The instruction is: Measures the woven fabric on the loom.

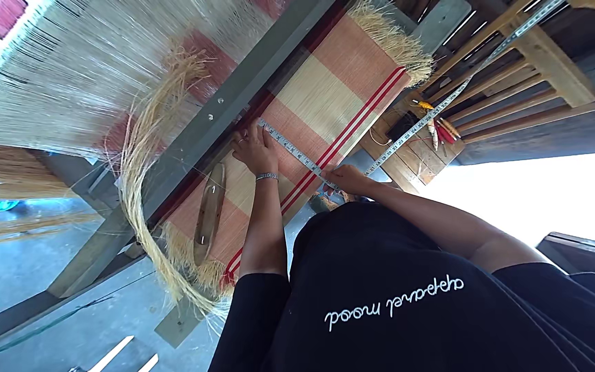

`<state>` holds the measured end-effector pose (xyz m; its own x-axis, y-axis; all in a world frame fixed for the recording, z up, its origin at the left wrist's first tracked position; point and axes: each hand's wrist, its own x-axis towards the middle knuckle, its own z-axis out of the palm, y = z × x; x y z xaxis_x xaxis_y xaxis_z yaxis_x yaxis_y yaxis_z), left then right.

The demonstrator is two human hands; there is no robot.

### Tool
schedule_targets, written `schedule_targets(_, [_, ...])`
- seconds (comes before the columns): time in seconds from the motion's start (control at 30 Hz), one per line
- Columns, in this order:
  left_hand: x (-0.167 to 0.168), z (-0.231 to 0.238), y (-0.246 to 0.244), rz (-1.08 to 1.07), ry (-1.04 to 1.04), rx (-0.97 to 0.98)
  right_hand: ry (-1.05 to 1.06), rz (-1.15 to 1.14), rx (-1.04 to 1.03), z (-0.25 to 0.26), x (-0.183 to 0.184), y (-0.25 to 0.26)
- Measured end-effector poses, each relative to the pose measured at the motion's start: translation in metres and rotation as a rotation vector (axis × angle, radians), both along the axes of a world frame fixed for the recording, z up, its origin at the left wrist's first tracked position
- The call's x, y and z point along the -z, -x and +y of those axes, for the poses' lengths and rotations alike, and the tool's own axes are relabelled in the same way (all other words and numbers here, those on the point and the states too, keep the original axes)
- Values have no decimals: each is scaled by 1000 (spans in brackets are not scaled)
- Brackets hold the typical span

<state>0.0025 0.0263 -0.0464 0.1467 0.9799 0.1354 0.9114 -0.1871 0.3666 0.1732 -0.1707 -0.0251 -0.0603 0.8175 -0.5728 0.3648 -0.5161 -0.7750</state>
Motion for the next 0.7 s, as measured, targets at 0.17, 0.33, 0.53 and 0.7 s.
schedule_targets(0.17, [1,0,1,-1,-3,4,13,7,14,0,3,0])
schedule_targets(0.33, [-2,-1,0,2,-2,11,14,16,14,0,3,0])
schedule_targets(0.53, [-3,-3,0,-1,9,5,27,18,6,0,-1,1])
schedule_targets(0.7, [-2,-2,0,2,-21,12,49,21,20,0,-3,2])
